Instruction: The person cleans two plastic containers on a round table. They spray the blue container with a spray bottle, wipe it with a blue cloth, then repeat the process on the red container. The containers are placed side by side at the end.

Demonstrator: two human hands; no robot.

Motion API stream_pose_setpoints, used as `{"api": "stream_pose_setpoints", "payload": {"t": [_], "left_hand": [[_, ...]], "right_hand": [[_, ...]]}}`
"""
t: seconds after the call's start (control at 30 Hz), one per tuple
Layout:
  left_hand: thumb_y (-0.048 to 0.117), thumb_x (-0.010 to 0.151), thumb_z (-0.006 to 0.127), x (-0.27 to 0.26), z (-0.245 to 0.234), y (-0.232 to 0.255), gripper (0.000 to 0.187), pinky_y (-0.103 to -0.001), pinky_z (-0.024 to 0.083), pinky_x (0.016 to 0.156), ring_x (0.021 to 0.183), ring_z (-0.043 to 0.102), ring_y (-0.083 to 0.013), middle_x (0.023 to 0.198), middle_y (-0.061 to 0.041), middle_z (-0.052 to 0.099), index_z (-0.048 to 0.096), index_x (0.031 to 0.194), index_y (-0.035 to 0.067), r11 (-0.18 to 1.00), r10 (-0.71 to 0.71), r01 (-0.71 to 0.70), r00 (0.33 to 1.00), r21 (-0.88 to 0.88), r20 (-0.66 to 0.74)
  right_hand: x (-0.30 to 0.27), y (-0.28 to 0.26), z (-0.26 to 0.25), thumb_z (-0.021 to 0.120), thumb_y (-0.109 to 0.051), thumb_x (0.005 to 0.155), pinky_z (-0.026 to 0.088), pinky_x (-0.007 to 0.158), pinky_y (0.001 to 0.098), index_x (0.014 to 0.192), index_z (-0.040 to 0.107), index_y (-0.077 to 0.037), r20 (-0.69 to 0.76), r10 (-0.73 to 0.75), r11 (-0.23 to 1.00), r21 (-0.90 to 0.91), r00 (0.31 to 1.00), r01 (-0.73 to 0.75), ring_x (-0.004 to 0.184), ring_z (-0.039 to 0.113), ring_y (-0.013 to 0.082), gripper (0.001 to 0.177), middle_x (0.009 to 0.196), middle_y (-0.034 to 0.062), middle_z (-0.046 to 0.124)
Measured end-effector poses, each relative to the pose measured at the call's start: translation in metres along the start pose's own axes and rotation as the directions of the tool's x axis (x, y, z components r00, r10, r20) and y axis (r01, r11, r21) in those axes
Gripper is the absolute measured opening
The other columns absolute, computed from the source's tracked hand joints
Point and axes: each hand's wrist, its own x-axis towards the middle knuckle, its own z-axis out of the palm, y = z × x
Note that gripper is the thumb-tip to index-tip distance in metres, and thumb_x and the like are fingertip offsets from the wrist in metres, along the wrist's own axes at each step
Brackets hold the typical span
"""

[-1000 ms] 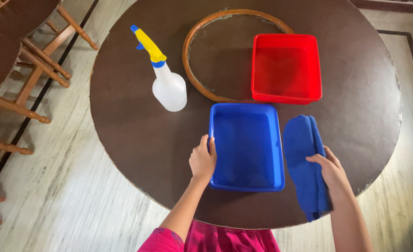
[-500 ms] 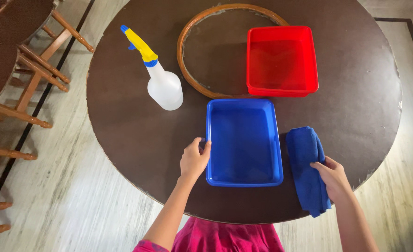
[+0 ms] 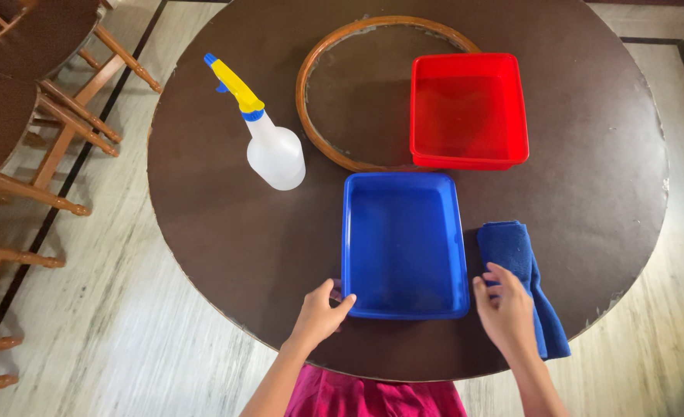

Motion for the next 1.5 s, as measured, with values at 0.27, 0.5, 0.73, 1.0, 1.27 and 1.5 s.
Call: {"api": "stream_pose_setpoints", "payload": {"t": [0.27,0.5,0.73,1.0,1.27,1.5], "left_hand": [[0.009,0.088,0.069,0.006,0.005,-0.026,0.043,-0.033,0.063,0.062,0.069,0.077,-0.0200,0.101,-0.019,0.077,0.064,0.128,-0.004,0.945,0.326,-0.307,0.902,0.113,-0.283],[0.003,0.093,0.060,-0.021,-0.012,-0.019,0.048,-0.032,0.068,0.065,0.082,0.078,-0.0198,0.105,-0.018,0.076,0.054,0.141,0.000,0.951,-0.040,-0.042,0.966,-0.306,-0.254],[0.004,0.093,0.059,-0.037,-0.028,0.004,0.047,-0.033,0.067,0.066,0.085,0.076,-0.0162,0.106,-0.011,0.077,0.058,0.140,0.004,0.923,-0.084,-0.041,0.949,-0.382,-0.303],[0.006,0.094,0.059,-0.021,-0.029,0.027,0.047,-0.031,0.064,0.064,0.078,0.074,-0.0155,0.098,-0.010,0.078,0.060,0.141,0.009,0.937,-0.091,-0.035,0.936,-0.348,-0.339],[0.006,0.095,0.060,-0.002,-0.030,0.041,0.046,-0.033,0.066,0.066,0.078,0.074,-0.0147,0.095,-0.010,0.077,0.058,0.141,0.007,0.926,-0.115,-0.021,0.936,-0.377,-0.334],[0.003,0.096,0.056,0.025,-0.024,0.066,0.044,-0.035,0.065,0.071,0.079,0.074,-0.0162,0.094,-0.012,0.074,0.059,0.140,0.003,0.908,-0.052,-0.081,0.952,-0.412,-0.300]], "right_hand": [[0.015,-0.014,0.025,0.066,-0.032,0.097,0.059,0.076,0.0339,0.119,0.072,-0.001,0.171,0.136,0.990,0.014,0.976,-0.140,0.083,0.077,0.0221,0.038,0.097,0.0146,0.079],[0.097,-0.008,0.031,0.058,-0.035,0.101,0.061,0.077,0.0379,0.134,0.060,0.001,0.239,0.302,0.799,0.464,0.923,-0.382,0.085,0.073,0.0253,0.049,0.111,0.0167,0.072],[0.192,-0.022,0.054,0.072,-0.040,0.093,0.062,0.090,0.0481,0.156,0.021,-0.004,0.372,0.442,0.468,0.681,0.816,-0.564,0.109,0.067,0.0407,0.089,0.139,0.0243,0.044],[0.228,-0.029,0.080,0.081,-0.032,0.085,0.060,0.088,0.0523,0.149,0.033,-0.003,0.403,0.577,0.236,0.751,0.711,-0.617,0.110,0.065,0.0464,0.085,0.135,0.0268,0.042],[0.244,-0.023,0.070,0.067,-0.010,0.087,0.064,0.081,0.0442,0.117,0.049,0.016,0.248,0.577,0.233,0.863,0.778,-0.448,0.098,0.073,0.0417,0.043,0.116,0.0272,0.062],[0.238,-0.018,0.014,0.063,-0.009,0.086,0.064,0.084,0.0474,0.116,0.047,0.011,0.111,0.559,0.174,0.953,0.822,-0.247,0.099,0.070,0.0394,0.039,0.116,0.0230,0.058]]}}
